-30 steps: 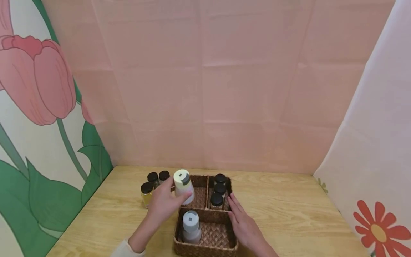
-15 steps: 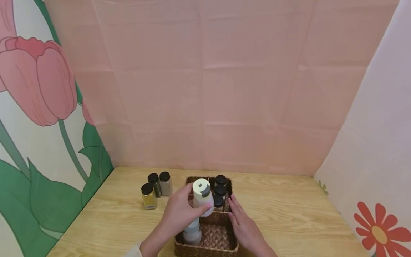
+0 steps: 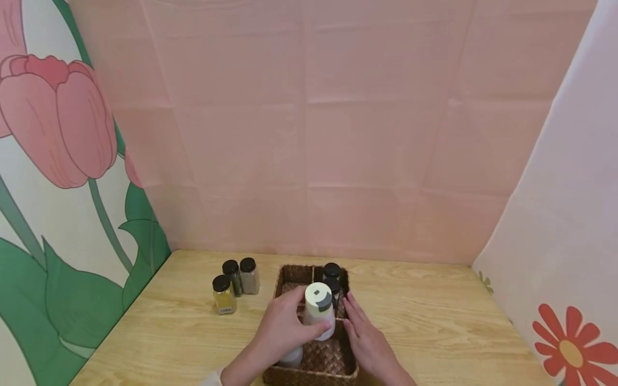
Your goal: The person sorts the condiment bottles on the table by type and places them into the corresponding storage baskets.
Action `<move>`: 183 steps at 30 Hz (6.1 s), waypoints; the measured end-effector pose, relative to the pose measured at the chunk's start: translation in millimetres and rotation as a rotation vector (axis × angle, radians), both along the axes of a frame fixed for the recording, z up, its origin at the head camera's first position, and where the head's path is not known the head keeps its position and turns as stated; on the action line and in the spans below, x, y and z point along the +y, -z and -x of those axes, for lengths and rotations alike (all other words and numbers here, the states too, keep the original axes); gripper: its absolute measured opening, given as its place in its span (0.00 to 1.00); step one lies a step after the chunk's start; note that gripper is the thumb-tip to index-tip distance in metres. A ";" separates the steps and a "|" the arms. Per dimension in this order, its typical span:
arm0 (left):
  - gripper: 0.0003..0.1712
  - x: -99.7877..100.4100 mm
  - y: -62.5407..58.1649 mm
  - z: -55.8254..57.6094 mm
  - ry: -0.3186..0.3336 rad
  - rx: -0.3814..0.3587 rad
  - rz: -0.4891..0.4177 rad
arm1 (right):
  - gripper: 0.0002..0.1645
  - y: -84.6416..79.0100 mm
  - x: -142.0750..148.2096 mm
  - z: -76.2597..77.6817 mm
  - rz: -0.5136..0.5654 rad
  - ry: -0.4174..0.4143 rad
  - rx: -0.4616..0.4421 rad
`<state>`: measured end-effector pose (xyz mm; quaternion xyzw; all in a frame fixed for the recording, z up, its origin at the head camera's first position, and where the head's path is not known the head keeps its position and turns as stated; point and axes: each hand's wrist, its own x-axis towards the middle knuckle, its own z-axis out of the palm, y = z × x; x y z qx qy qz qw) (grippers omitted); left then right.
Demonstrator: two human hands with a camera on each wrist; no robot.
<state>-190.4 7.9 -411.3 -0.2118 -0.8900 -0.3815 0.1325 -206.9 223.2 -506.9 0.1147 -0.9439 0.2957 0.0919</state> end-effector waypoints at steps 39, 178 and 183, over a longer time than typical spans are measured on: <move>0.24 13.2 22.8 17.2 0.209 -0.105 0.248 | 0.29 -3.0 0.3 5.7 -0.032 -0.007 -0.059; 0.45 -180.1 97.1 73.2 -0.483 -0.189 -0.060 | 0.34 -0.6 -0.8 2.3 -0.022 0.000 -0.133; 0.48 -186.8 103.7 78.6 -0.437 -0.242 -0.113 | 0.37 -0.5 -0.6 3.3 -0.016 -0.005 -0.147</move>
